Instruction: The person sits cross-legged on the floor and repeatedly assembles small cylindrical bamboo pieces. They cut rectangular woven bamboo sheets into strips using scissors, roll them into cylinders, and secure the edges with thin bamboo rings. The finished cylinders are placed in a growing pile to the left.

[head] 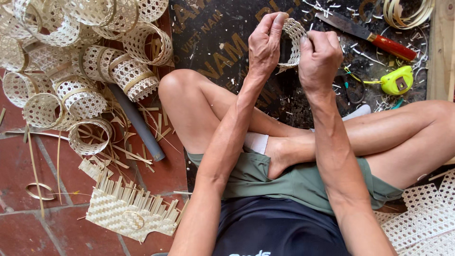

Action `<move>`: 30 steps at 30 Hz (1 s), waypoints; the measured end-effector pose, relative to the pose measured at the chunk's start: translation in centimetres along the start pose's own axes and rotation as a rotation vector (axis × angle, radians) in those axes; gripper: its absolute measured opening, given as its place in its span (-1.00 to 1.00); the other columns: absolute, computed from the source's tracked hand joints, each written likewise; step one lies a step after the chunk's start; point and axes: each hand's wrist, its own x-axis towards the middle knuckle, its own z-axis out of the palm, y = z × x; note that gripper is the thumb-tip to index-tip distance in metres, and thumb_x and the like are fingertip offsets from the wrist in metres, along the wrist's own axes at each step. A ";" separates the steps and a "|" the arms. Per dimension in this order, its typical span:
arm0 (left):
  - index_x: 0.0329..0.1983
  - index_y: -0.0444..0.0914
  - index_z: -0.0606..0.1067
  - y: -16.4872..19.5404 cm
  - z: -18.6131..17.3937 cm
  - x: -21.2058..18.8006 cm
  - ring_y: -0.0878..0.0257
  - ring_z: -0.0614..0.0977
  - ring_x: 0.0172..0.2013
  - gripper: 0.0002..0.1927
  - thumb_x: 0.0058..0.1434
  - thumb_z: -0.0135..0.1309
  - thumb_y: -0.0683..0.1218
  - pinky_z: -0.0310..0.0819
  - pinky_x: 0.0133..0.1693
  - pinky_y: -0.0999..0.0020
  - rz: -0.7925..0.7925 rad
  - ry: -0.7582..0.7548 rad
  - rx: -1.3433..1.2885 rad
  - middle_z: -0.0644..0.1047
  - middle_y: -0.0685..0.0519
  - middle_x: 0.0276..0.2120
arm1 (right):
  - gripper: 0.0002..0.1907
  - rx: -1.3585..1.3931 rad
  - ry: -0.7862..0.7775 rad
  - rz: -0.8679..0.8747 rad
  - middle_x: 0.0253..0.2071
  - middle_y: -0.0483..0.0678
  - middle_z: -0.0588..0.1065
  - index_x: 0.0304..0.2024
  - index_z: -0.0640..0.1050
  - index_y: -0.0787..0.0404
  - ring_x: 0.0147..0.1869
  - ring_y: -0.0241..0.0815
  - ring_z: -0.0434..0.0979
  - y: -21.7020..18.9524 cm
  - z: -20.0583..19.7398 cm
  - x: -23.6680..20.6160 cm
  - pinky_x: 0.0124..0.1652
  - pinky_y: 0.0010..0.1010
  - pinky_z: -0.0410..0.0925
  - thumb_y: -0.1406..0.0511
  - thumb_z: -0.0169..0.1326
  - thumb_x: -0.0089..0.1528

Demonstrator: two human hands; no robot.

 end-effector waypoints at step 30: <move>0.09 -0.38 0.57 2.6 -3.4 -0.1 0.33 0.60 0.01 -0.64 0.52 -0.10 -0.03 0.43 0.14 0.42 -0.185 -0.330 -0.325 0.63 0.00 0.01 | -0.86 -0.057 -0.006 -0.146 -0.41 0.00 0.41 -0.33 0.45 0.21 -0.35 0.01 0.54 -1.2 -0.7 1.8 -0.39 -0.19 0.39 0.43 0.15 0.30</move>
